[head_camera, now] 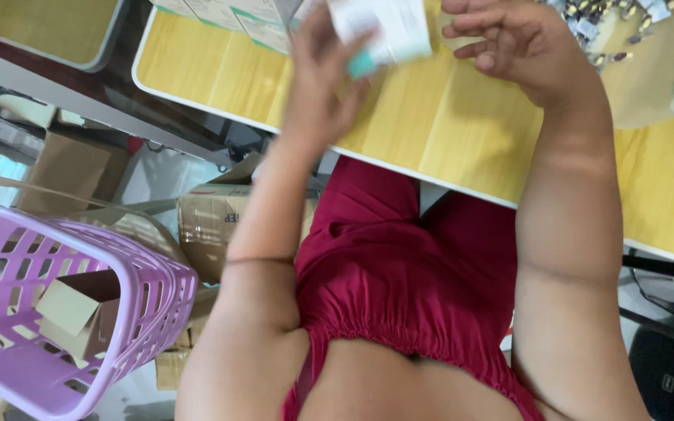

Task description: The person opens small white boxes and places small wrapped items into them from a clear plastic bin. The person closes the boxes and stacks them on the table.

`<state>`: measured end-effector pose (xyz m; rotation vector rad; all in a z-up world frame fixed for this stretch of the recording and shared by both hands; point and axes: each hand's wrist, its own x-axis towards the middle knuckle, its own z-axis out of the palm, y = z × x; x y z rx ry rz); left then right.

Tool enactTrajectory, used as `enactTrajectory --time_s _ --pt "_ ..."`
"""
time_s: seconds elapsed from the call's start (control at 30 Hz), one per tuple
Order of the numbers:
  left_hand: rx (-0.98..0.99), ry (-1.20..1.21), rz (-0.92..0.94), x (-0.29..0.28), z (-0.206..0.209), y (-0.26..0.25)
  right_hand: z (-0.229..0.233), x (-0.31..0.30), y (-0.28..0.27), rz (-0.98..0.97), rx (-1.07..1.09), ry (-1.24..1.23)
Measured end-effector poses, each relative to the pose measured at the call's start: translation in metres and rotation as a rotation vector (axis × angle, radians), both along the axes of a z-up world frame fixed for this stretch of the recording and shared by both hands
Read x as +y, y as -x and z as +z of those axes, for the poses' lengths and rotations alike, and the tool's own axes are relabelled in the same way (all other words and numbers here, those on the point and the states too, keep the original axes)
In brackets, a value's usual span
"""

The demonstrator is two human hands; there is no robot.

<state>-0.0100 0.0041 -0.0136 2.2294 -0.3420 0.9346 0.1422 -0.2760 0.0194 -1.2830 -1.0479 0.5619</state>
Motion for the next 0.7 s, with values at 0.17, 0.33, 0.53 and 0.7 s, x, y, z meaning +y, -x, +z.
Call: enactTrajectory --time_s 0.17,0.33,0.53,0.7 --pt "0.174 -0.131 0.162 0.033 0.04 -0.032 -0.024 0.005 -0.017 -0.077 -0.056 0.117" --pt "-0.287 -0.274 0.352 -0.014 0.031 -0.012 -0.032 0.011 -0.022 -0.167 -0.193 0.33" --pt "-0.001 -0.105 -0.238 -0.099 0.032 -0.016 -0.002 0.007 -0.006 -0.302 -0.246 0.069" --pt "-0.055 -0.251 -0.684 -0.152 0.048 -0.039 -0.008 -0.084 0.037 -0.941 -0.888 -0.217"
